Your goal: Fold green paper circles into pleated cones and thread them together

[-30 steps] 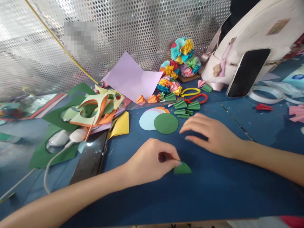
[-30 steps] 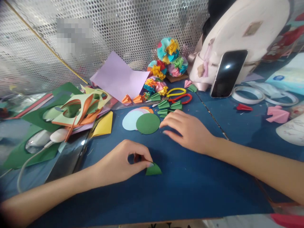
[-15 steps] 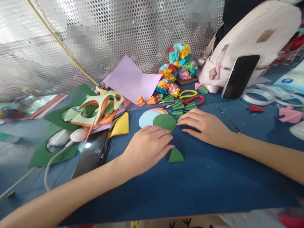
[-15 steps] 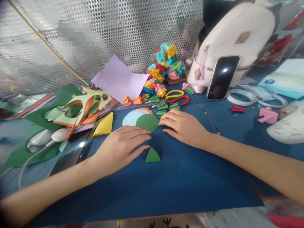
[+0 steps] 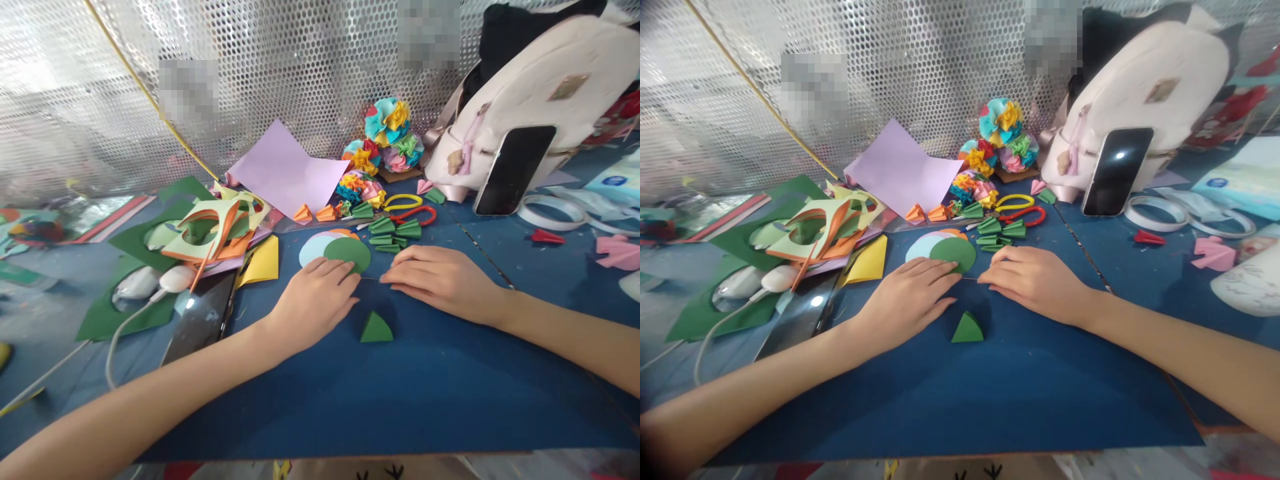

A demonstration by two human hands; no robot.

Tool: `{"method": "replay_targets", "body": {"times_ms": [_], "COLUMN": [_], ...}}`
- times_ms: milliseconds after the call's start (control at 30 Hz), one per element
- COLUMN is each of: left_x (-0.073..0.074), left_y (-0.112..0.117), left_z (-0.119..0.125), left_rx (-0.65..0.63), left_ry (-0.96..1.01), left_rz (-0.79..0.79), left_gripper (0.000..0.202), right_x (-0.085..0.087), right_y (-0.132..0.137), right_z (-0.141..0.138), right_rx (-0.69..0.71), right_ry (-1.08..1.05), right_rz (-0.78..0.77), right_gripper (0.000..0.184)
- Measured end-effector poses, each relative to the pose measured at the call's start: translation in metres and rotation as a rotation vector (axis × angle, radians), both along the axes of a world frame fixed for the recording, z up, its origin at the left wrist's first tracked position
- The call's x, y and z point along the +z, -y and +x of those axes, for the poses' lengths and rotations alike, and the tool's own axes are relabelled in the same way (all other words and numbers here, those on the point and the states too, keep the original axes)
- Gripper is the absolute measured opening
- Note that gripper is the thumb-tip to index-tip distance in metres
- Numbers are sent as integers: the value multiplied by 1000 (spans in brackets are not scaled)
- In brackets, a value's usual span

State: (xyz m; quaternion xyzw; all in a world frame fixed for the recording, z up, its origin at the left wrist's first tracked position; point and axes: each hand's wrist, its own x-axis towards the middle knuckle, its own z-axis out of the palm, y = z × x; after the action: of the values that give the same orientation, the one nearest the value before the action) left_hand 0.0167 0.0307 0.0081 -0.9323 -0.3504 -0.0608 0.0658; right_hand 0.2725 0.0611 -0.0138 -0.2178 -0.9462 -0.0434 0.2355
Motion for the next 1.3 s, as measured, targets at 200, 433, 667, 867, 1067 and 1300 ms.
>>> {"method": "replay_targets", "body": {"times_ms": [200,433,667,867,1067,1300], "left_x": [-1,0,-2,-3,-3,-5], "left_y": [-2,-3,-2,1,0,1], "left_z": [1,2,7,10,9,15], "left_rx": [13,39,18,32,47,61], "left_ry": [85,108,249,278,273,345], "left_rz": [-75,-155,-268,-301,-285,-381], "left_gripper": [12,11,8,6,7,5], "right_x": [2,1,0,1,1,0], "right_y": [7,12,15,17,17,20], "right_z": [-7,-11,-15,-15,-13,-17], "right_rx": [-11,38,25,-29,-73,-90], "right_ry": [35,60,28,77,103,128], "right_rz": [50,20,-82,-61,-26,14], "right_gripper": [27,19,14,13,10,15]}}
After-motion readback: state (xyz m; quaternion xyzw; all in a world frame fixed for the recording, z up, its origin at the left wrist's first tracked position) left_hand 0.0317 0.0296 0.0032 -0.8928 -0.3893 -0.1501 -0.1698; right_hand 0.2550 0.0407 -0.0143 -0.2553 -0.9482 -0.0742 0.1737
